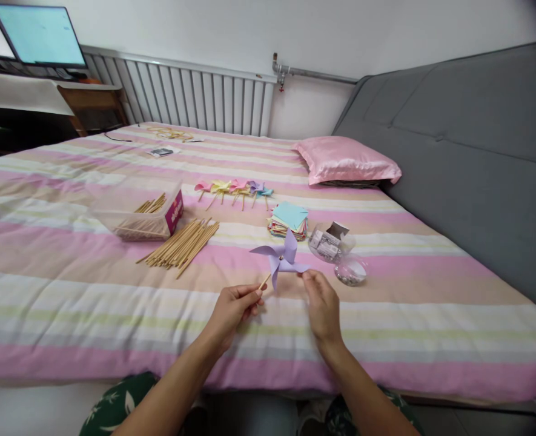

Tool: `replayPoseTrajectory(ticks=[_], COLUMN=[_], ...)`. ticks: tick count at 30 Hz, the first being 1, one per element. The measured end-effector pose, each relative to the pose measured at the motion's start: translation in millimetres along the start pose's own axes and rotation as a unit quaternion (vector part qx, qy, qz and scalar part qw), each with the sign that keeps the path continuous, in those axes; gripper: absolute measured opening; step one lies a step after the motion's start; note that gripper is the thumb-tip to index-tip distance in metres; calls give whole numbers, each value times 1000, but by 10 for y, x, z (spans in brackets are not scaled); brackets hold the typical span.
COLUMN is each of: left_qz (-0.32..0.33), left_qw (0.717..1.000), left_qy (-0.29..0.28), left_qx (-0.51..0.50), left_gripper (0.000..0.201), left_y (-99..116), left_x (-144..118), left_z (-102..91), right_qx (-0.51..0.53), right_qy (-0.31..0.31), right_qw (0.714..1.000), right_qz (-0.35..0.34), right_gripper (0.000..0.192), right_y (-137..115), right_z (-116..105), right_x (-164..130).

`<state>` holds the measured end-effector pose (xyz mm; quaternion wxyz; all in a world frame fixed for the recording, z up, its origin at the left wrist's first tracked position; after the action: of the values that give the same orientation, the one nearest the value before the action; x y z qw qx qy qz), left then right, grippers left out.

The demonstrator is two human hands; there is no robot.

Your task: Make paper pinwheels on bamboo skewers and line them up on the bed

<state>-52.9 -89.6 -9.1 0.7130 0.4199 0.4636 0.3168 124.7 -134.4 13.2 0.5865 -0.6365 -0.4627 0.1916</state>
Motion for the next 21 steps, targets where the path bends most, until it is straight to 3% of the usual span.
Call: replayPoseTrajectory(ticks=[2,4,10,16,21], left_qz=[-3,-5,-13,-11,-16], left_qw=[1000,1000,1000,1000,1000], left_qy=[-4,-6,-6,0,6], left_qx=[2,4,13,10,11], left_gripper=[28,26,25,26,28], left_y=[-6,-12,-36,-25,-33], left_x=[-3,-5,-5,-12,-5], left_z=[6,11,20,22,11], right_qx=[-10,-42,-128,-176,-64], right_qy=[76,92,-31,-75,-69], right_qw=[997,994,977,968,989], right_qz=[0,-35,-169,-165,-116], right_gripper=[35,39,42,40,38], right_y=[49,34,-120,-139,-123], right_z=[-157,-233,-73,85,106], right_x=[72,140,166,31,18])
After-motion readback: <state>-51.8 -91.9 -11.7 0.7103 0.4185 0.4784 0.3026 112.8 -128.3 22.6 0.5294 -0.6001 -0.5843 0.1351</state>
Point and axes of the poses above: each hand's wrist, its own x-axis towards the middle knuckle, its own z-axis out of the palm, y = z × x, the point moved 6 cm from there along x, towards the middle knuckle, and after that the axes turned 7 degrees about -z, right-handed, at the moved point
